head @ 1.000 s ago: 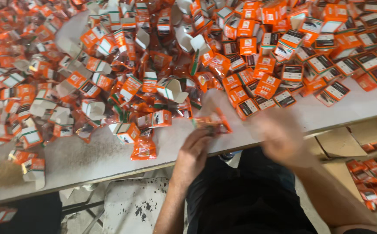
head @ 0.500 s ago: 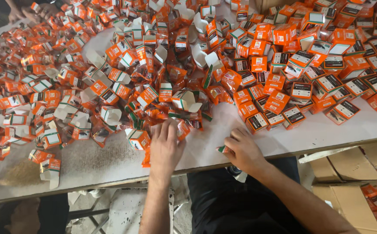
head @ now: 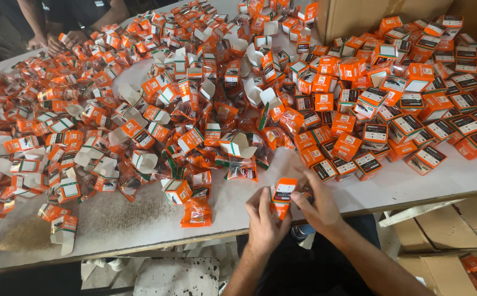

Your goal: The person picks up small plastic-wrapped items from a large pile on the table, places each item into a small orange paper box, folds the box flaps closed, and sets the finished box back onto the table, repeating this cycle continuously.

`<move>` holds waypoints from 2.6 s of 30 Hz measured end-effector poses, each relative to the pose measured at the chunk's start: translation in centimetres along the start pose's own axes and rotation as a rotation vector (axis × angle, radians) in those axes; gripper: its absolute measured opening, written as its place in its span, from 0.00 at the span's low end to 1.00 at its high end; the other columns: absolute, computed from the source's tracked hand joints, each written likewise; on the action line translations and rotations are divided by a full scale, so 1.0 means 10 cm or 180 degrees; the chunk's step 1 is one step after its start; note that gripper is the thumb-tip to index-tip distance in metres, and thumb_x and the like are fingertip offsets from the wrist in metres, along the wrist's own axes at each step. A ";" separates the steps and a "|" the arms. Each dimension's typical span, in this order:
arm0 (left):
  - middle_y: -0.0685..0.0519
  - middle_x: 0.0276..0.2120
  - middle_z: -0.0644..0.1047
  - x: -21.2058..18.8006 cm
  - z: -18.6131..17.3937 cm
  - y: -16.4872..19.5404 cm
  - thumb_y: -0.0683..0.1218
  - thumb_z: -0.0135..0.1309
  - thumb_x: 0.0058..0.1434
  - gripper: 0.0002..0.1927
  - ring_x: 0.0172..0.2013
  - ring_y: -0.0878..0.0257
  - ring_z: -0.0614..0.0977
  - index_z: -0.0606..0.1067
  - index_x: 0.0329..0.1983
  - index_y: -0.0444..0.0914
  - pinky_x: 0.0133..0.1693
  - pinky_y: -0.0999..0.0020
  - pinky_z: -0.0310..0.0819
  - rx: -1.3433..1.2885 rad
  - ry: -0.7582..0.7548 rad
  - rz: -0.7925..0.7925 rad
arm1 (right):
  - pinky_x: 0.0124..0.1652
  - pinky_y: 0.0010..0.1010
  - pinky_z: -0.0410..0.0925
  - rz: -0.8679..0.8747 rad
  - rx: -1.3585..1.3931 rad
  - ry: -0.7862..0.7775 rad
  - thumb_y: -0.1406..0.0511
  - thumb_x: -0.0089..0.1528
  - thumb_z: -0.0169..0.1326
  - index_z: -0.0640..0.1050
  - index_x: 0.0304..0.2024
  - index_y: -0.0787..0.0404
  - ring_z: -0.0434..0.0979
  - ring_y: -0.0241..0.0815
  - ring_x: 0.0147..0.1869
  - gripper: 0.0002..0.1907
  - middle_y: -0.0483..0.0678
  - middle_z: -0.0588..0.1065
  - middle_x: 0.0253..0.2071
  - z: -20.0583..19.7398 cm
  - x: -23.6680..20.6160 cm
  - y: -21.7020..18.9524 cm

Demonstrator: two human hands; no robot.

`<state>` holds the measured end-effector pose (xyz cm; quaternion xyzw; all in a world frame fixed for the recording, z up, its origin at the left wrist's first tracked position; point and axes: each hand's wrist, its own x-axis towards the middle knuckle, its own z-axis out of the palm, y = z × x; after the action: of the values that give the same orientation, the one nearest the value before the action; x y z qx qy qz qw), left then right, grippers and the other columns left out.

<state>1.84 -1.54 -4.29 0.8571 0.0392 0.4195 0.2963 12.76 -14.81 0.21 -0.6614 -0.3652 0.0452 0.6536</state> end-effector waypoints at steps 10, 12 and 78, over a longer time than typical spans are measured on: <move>0.37 0.64 0.64 0.37 -0.73 0.19 0.36 0.67 0.49 0.36 0.63 0.40 0.71 0.70 0.63 0.35 0.63 0.48 0.69 -0.1014 -0.1214 -0.0059 | 0.37 0.34 0.70 -0.0598 -0.1033 -0.1634 0.66 0.61 0.60 0.79 0.36 0.63 0.78 0.46 0.41 0.06 0.48 0.76 0.38 -0.33 0.10 -0.15; 0.39 0.67 0.67 0.42 -0.84 0.15 0.34 0.63 0.53 0.27 0.64 0.44 0.75 0.75 0.58 0.38 0.62 0.52 0.74 -0.1471 -0.1498 -0.0183 | 0.38 0.33 0.72 -0.0498 -0.0389 -0.2157 0.67 0.63 0.58 0.80 0.40 0.63 0.80 0.45 0.46 0.06 0.48 0.77 0.43 -0.37 0.12 -0.15; 0.43 0.52 0.77 0.34 -0.32 0.13 0.38 0.67 0.44 0.34 0.54 0.45 0.80 0.73 0.58 0.39 0.55 0.55 0.76 -0.0340 -0.0970 -0.0217 | 0.49 0.46 0.67 -0.1807 -0.2061 -0.0776 0.69 0.54 0.56 0.79 0.53 0.57 0.74 0.52 0.48 0.22 0.45 0.75 0.42 -0.24 -0.05 -0.28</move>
<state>1.39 0.04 0.29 0.8920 0.0005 0.2758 0.3581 12.47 -17.43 2.89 -0.6953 -0.6019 -0.1750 0.3516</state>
